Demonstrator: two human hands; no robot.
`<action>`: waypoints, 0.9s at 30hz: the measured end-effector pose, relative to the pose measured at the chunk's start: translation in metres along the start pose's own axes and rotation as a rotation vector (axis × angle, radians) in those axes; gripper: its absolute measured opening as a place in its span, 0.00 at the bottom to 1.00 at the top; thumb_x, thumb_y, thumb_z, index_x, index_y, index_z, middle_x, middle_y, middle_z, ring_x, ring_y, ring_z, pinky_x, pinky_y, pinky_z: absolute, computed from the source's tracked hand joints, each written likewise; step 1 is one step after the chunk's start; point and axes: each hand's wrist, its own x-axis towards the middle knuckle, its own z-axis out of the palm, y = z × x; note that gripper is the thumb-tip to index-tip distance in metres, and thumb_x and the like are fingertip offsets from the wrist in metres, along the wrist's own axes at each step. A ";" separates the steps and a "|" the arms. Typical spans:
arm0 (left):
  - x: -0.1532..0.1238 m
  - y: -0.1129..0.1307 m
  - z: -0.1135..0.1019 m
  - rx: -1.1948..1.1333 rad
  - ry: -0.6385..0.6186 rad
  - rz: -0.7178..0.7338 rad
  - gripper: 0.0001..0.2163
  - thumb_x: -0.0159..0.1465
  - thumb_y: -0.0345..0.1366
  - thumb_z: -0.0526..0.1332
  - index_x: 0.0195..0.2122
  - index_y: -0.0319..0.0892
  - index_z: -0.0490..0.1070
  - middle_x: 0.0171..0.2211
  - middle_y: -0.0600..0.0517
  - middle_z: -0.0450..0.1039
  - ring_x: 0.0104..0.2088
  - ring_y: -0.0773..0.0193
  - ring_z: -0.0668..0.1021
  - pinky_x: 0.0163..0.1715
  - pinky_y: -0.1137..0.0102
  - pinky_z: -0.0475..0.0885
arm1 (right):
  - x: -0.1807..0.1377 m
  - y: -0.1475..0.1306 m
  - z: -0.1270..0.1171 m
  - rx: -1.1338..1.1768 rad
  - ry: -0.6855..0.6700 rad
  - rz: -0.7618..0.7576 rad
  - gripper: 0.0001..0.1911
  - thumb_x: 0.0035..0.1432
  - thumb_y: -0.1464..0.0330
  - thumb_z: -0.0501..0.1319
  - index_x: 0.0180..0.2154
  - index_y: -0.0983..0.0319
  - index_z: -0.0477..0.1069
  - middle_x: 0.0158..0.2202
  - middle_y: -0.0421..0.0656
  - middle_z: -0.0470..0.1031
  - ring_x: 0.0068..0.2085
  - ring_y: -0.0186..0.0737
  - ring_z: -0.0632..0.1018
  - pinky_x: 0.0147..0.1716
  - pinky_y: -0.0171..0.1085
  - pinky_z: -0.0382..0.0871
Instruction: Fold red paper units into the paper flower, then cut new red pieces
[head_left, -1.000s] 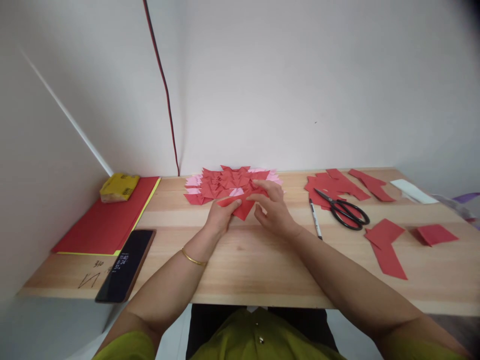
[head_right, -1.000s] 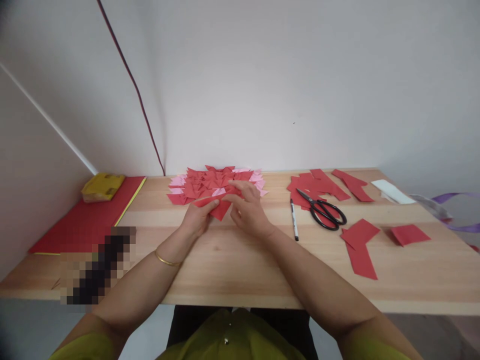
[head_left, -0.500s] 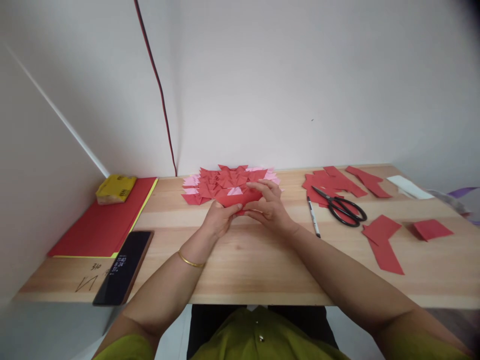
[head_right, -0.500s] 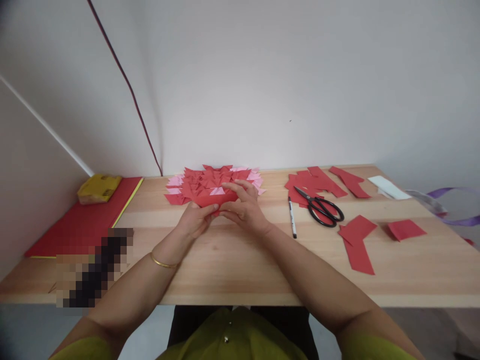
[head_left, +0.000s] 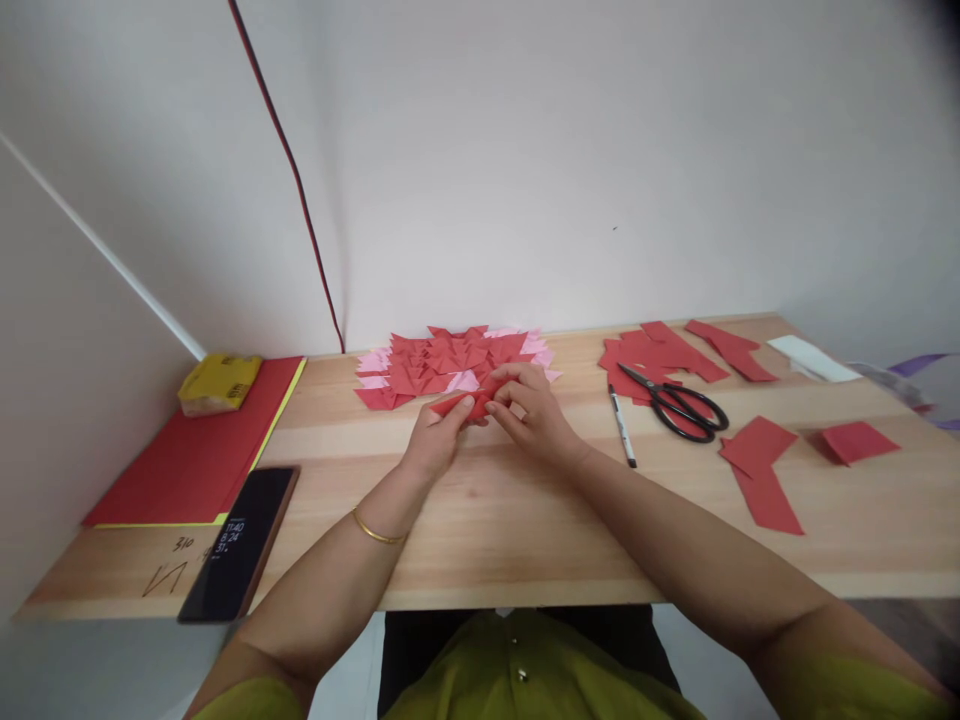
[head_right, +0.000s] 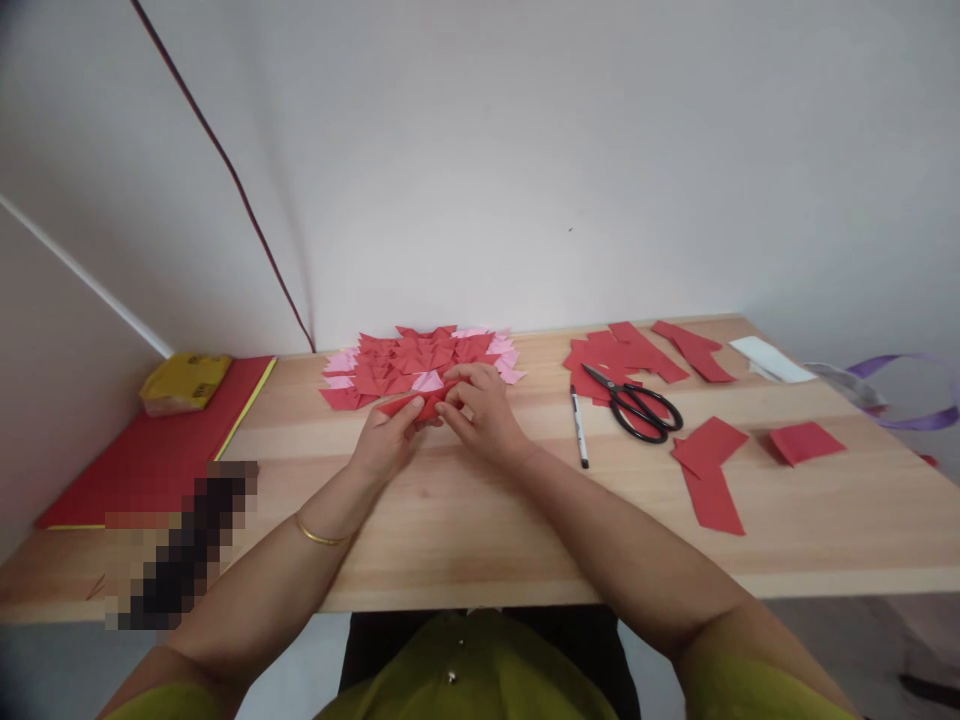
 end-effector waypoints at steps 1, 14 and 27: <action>0.000 -0.001 -0.001 0.018 -0.006 0.005 0.09 0.55 0.39 0.66 0.31 0.38 0.78 0.30 0.49 0.77 0.31 0.65 0.77 0.36 0.67 0.73 | 0.000 0.000 0.000 0.008 -0.003 0.008 0.09 0.59 0.67 0.57 0.26 0.60 0.66 0.42 0.48 0.70 0.47 0.44 0.70 0.48 0.47 0.61; -0.004 0.009 0.001 0.315 -0.045 0.118 0.11 0.54 0.39 0.65 0.35 0.39 0.78 0.33 0.48 0.76 0.32 0.63 0.76 0.35 0.69 0.72 | -0.001 -0.001 0.002 0.028 -0.015 0.064 0.11 0.59 0.66 0.56 0.25 0.60 0.66 0.38 0.47 0.72 0.43 0.43 0.71 0.45 0.45 0.62; -0.002 0.008 -0.001 0.419 -0.004 0.131 0.07 0.55 0.35 0.64 0.34 0.41 0.79 0.33 0.48 0.78 0.35 0.60 0.77 0.39 0.66 0.70 | -0.003 -0.002 0.002 -0.041 0.023 0.074 0.05 0.56 0.65 0.59 0.31 0.60 0.70 0.43 0.49 0.70 0.48 0.46 0.69 0.47 0.46 0.62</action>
